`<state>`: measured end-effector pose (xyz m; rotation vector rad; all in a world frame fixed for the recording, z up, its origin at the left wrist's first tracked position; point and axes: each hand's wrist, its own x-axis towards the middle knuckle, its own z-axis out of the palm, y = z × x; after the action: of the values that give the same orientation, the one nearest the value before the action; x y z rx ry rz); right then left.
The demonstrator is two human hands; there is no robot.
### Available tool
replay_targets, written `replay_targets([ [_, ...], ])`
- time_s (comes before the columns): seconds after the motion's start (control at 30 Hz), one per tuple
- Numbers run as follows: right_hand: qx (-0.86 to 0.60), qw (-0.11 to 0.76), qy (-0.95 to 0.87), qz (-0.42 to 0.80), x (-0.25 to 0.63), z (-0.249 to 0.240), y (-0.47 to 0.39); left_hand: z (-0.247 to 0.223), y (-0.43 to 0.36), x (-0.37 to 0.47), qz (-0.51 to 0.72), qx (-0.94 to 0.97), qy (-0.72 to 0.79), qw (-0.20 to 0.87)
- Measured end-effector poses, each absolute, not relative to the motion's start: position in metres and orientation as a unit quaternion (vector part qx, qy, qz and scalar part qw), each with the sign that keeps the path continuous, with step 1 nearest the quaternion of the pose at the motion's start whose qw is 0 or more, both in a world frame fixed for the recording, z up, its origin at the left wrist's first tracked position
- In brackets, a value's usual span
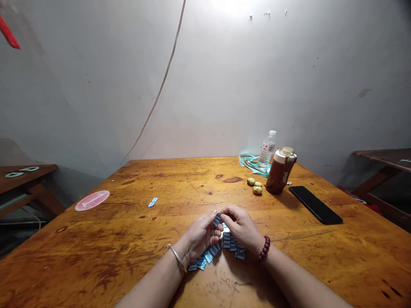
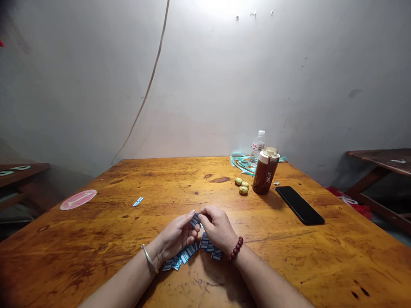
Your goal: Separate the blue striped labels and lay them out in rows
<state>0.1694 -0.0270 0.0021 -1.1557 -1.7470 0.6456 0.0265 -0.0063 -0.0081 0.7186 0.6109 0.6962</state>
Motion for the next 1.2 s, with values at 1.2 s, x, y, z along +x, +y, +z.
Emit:
replay_targets([
  [1.2, -0.441, 0.402, -0.775, 0.209, 0.178, 0.007, -0.029, -0.001, -0.005, 0.025, 0.374, 0.487, 0.378, 0.693],
])
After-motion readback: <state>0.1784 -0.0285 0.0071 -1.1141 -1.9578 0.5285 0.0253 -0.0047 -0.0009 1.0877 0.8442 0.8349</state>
